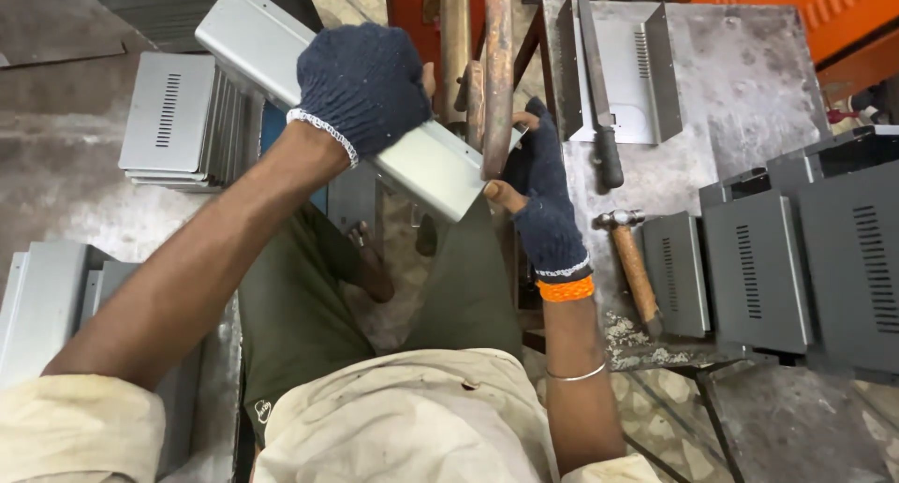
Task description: Assembling metal panels and using a spot welder to join them into enclosures.
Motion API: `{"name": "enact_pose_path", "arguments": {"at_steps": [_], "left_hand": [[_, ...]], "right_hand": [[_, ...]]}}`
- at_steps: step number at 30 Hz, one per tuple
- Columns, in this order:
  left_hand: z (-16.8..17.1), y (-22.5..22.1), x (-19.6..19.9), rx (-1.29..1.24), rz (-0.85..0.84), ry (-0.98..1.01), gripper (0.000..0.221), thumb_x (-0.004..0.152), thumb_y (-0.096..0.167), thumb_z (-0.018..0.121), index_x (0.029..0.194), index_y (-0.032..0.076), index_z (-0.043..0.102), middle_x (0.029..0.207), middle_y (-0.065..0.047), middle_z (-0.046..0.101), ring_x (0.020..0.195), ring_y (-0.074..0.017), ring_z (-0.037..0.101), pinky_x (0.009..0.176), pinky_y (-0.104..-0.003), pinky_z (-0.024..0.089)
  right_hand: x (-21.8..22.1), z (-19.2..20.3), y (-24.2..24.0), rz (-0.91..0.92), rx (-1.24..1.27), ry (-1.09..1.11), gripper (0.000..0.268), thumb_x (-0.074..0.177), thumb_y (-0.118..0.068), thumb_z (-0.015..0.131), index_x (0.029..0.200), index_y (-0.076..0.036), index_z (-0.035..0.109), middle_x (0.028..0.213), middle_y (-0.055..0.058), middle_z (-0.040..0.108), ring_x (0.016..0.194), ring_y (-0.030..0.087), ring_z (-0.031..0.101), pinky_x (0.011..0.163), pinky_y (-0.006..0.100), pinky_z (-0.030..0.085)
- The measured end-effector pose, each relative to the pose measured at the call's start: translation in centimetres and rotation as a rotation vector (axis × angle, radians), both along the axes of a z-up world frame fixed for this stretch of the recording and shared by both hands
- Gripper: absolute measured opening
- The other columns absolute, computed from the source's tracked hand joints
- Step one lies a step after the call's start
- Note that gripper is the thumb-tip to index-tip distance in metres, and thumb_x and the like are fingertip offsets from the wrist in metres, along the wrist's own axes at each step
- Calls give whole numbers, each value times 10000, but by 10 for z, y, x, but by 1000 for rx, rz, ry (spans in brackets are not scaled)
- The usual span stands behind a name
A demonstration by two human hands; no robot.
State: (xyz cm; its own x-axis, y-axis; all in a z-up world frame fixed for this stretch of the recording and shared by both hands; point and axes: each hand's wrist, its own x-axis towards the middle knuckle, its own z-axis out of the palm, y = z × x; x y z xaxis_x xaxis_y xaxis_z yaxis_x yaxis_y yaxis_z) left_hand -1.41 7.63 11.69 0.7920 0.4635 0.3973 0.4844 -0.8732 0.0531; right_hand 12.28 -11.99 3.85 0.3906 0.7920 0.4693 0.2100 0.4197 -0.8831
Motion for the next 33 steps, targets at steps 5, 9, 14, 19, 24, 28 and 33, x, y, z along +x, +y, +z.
{"name": "enact_pose_path", "arguments": {"at_steps": [5,9,14,19,24,28,33], "left_hand": [[-7,3,-1,52,-39,-79,246,889,296,737,751,112,823,566,-103,693,353,-233,615,403,-362,519],[-10,5,4,109,4,-59,275,882,336,727,775,102,824,579,-103,687,350,-234,603,381,-377,511],[-8,7,12,-34,-45,-25,220,901,265,706,795,112,823,581,-113,703,385,-234,651,412,-383,549],[-5,5,15,36,-21,-4,228,863,303,706,815,111,821,636,-132,719,437,-284,674,454,-419,549],[-5,2,14,29,-23,-2,215,830,296,715,815,109,821,656,-142,727,467,-307,685,485,-436,563],[-6,3,15,7,-25,15,169,817,284,739,838,143,831,655,-127,731,483,-294,698,504,-433,572],[-4,-1,15,-12,-27,17,209,803,286,698,782,107,805,621,-130,702,458,-303,652,491,-423,530]], "right_hand": [[-1,5,1,16,12,12,630,823,-169,798,1353,-68,474,1523,96,361,1499,302,276,1313,438,116],[-5,11,0,7,-1,0,630,799,-197,752,1348,-71,470,1457,100,414,1442,296,335,1286,444,179],[2,-8,1,-30,4,36,689,771,-78,801,1385,-91,490,1684,157,213,1610,344,119,1341,492,25],[2,-13,0,-89,4,10,692,777,-100,819,1386,-73,492,1674,152,249,1596,322,183,1332,450,89],[-5,-8,-2,-23,55,76,651,810,-56,814,1377,-70,494,1610,63,341,1560,245,247,1330,401,122],[-2,-14,-1,-30,25,114,637,766,-67,777,1340,-68,501,1652,138,287,1575,307,222,1314,433,145],[1,-16,-1,-55,-11,100,676,726,-93,810,1331,-76,510,1621,138,308,1531,305,270,1288,429,167]]}}
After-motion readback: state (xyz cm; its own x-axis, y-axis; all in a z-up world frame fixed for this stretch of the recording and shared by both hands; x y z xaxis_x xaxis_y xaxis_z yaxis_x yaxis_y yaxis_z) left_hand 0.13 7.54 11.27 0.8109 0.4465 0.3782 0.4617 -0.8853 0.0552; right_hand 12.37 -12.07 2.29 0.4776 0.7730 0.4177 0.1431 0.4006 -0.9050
